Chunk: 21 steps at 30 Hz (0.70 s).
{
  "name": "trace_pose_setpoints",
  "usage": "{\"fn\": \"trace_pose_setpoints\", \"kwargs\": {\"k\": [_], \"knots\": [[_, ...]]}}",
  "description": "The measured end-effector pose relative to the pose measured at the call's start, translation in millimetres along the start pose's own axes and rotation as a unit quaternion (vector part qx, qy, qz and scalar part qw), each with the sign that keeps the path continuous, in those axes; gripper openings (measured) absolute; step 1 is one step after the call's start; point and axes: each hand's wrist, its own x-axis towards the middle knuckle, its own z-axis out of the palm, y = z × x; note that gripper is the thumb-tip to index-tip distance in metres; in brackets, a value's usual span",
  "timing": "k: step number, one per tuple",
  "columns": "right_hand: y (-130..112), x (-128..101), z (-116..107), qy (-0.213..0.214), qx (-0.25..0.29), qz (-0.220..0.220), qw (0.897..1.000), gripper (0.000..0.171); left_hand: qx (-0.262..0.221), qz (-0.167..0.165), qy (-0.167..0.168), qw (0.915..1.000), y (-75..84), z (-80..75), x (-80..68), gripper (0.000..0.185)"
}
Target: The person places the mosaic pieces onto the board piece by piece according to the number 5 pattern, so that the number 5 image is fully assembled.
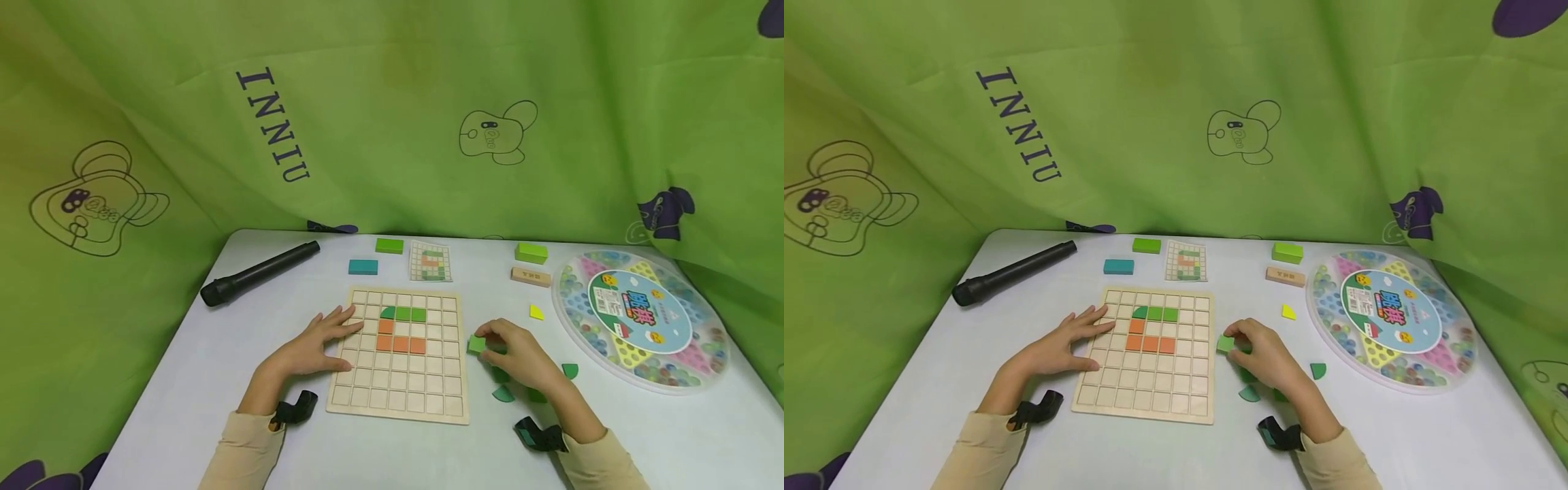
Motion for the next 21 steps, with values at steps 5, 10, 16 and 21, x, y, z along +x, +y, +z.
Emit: {"fn": "trace_pose_setpoints", "kwargs": {"k": [5,10,16,21], "knots": [[-9.4,16.8,-2.5,0.001,0.025,-0.029,0.999,0.027,-0.002,0.001,-0.001,1.0,-0.1,0.6,0.9,0.077],[-18.1,44.5,0.7,-0.024,0.034,-0.047,0.998,0.027,-0.003,-0.003,0.0,1.0,-0.1,0.4,0.7,0.077],[-20.9,70.9,9.7,-0.053,0.042,-0.021,0.998,0.026,-0.002,-0.002,-0.002,1.0,1.0,-0.1,0.1,0.077],[-22.2,83.7,16.3,-0.063,0.018,-0.026,0.998,0.025,0.004,-0.001,-0.001,1.0,2.0,-0.4,0.0,0.077]]}}
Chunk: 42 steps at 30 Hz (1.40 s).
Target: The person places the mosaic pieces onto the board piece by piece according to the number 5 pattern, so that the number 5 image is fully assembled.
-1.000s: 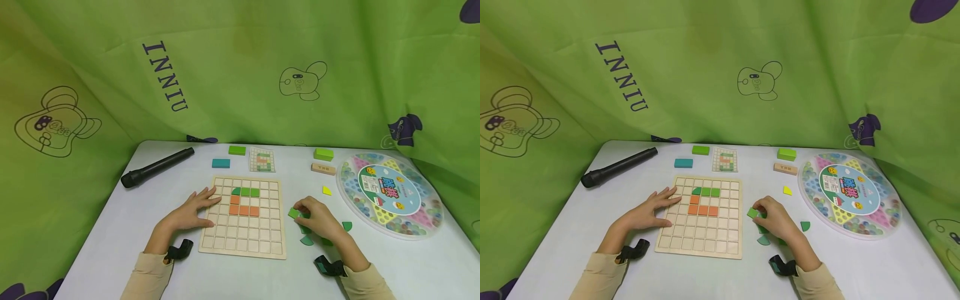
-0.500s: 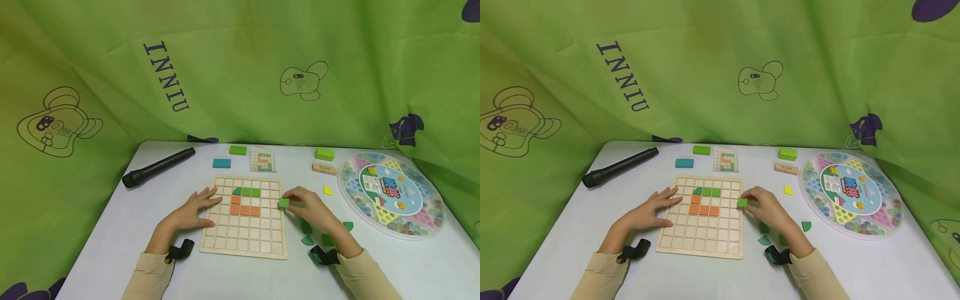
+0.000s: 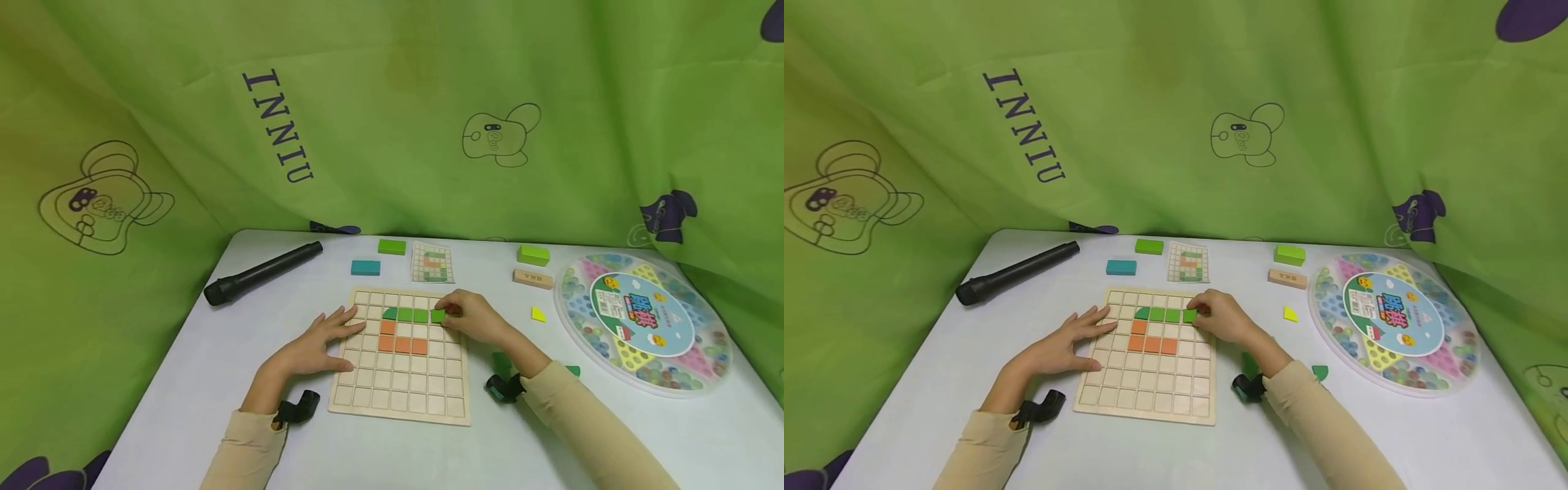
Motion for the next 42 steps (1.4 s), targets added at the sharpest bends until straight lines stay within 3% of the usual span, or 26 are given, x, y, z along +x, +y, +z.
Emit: {"fn": "trace_pose_setpoints", "kwargs": {"k": [6,14,20,27,34,42], "knots": [[-2.7,2.3,1.3,-0.008,-0.017,-0.006,1.0,0.026,0.001,-0.003,0.0,1.0,3.9,-1.5,1.0,0.077],[-0.3,-12.6,-8.3,0.013,0.034,0.017,0.999,0.039,-0.011,-0.004,-0.001,0.9999,2.8,1.9,1.1,0.076],[21.2,-42.5,-40.6,0.084,0.042,0.027,0.995,0.039,-0.014,-0.005,0.002,0.9999,2.8,2.8,1.7,0.076],[54.7,-75.3,-70.1,0.114,0.023,0.085,0.99,0.041,-0.009,-0.005,0.003,0.9999,2.3,0.8,0.5,0.076],[78.3,-88.2,-74.8,0.119,0.007,0.131,0.984,0.042,-0.013,-0.006,0.003,0.9999,4.2,0.2,0.1,0.076],[82.3,-86.5,-71.5,0.127,-0.018,0.129,0.983,0.034,-0.012,-0.009,0.004,0.9999,3.3,0.9,0.4,0.076]]}}
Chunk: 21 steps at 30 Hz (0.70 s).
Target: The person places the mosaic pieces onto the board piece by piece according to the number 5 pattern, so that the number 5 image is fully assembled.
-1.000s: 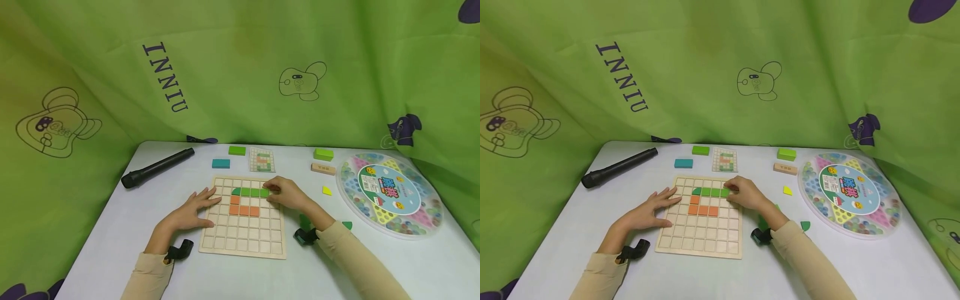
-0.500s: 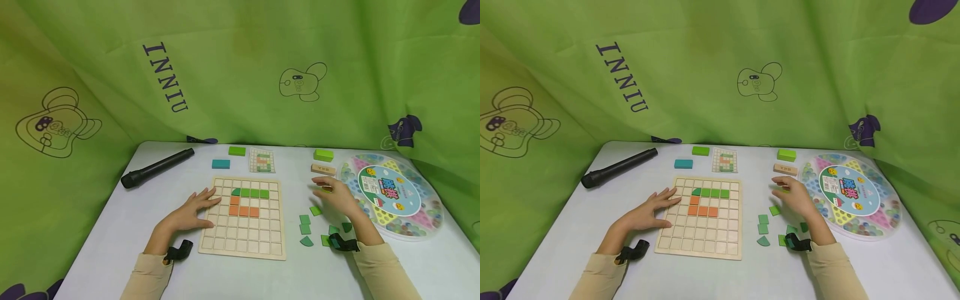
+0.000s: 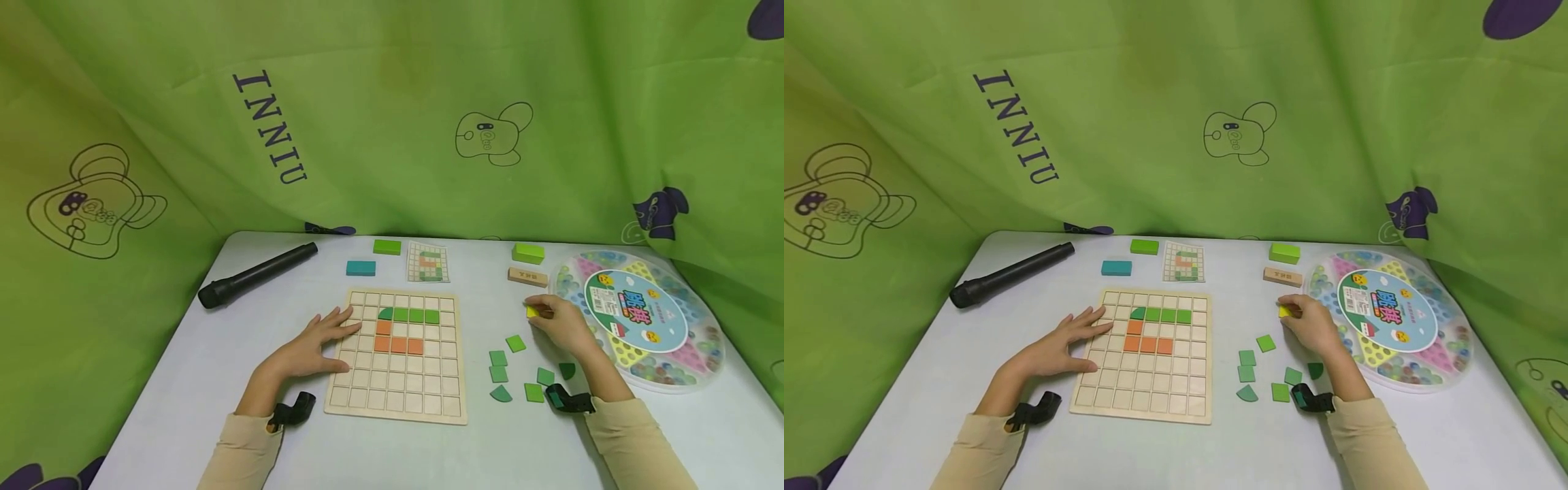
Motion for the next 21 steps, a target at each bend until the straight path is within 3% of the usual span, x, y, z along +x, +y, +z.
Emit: {"fn": "trace_pose_setpoints", "kwargs": {"k": [12,17,21], "knots": [[-4.2,3.0,3.7,0.011,-0.036,-0.014,0.999,0.017,0.002,0.013,0.0,0.9999,-3.5,0.4,-0.6,0.077],[-19.9,-0.1,7.4,0.018,-0.013,-0.037,0.999,0.011,0.004,0.013,-0.001,0.9999,-2.9,0.1,-0.5,0.077],[-43.9,-4.1,20.7,-0.01,0.032,-0.054,0.998,0.011,0.002,0.011,-0.001,0.9999,-1.6,-0.2,0.1,0.076]]}}
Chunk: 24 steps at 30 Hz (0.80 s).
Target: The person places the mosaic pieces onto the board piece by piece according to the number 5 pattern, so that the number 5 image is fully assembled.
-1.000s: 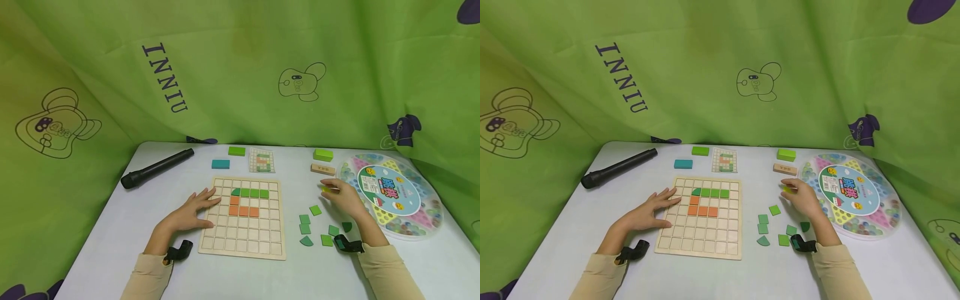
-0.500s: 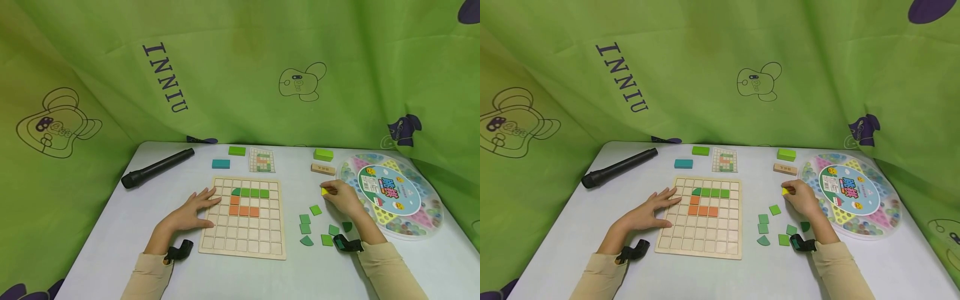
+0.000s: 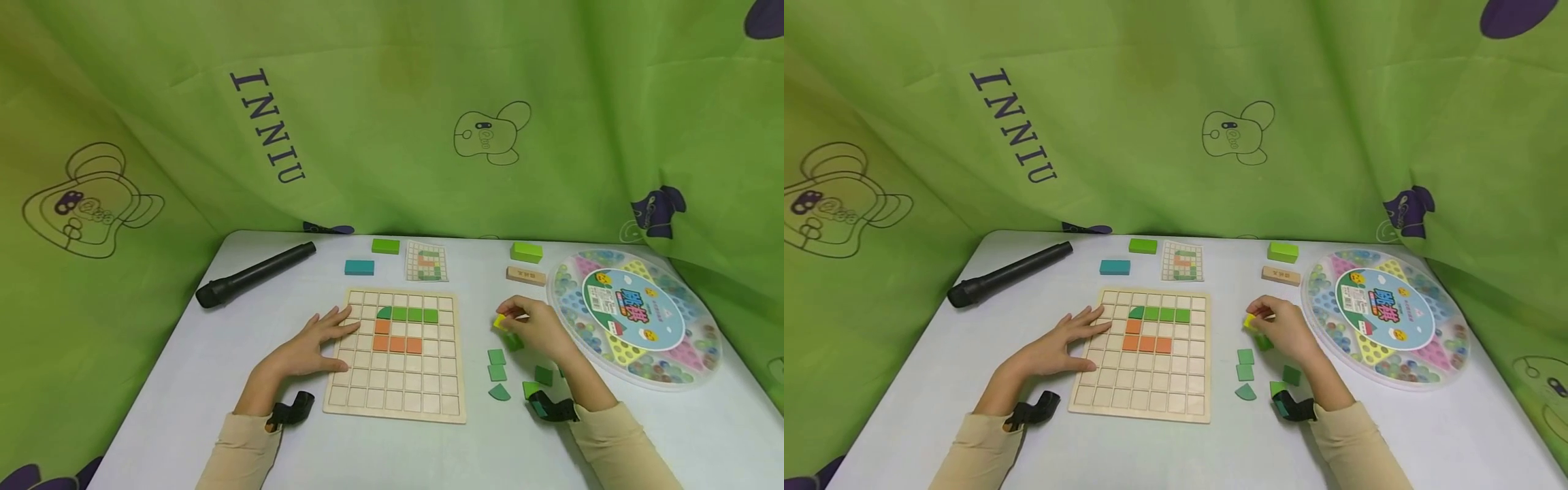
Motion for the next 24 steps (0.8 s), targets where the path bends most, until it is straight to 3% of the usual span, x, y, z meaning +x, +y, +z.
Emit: {"fn": "trace_pose_setpoints", "kwargs": {"k": [6,12,24], "knots": [[-40.5,-0.5,39.2,-0.068,0.062,-0.017,0.996,0.008,0.0,0.0,0.0,1.0,-0.3,-0.6,-0.5,0.076],[-57.7,7.3,72.2,-0.118,0.076,-0.042,0.989,0.009,-0.005,-0.003,-0.002,1.0,1.0,-0.9,-0.9,0.076],[-63.7,15.0,87.5,-0.132,0.068,-0.034,0.988,0.011,0.0,-0.001,-0.002,1.0,-0.8,-0.1,0.0,0.077]]}}
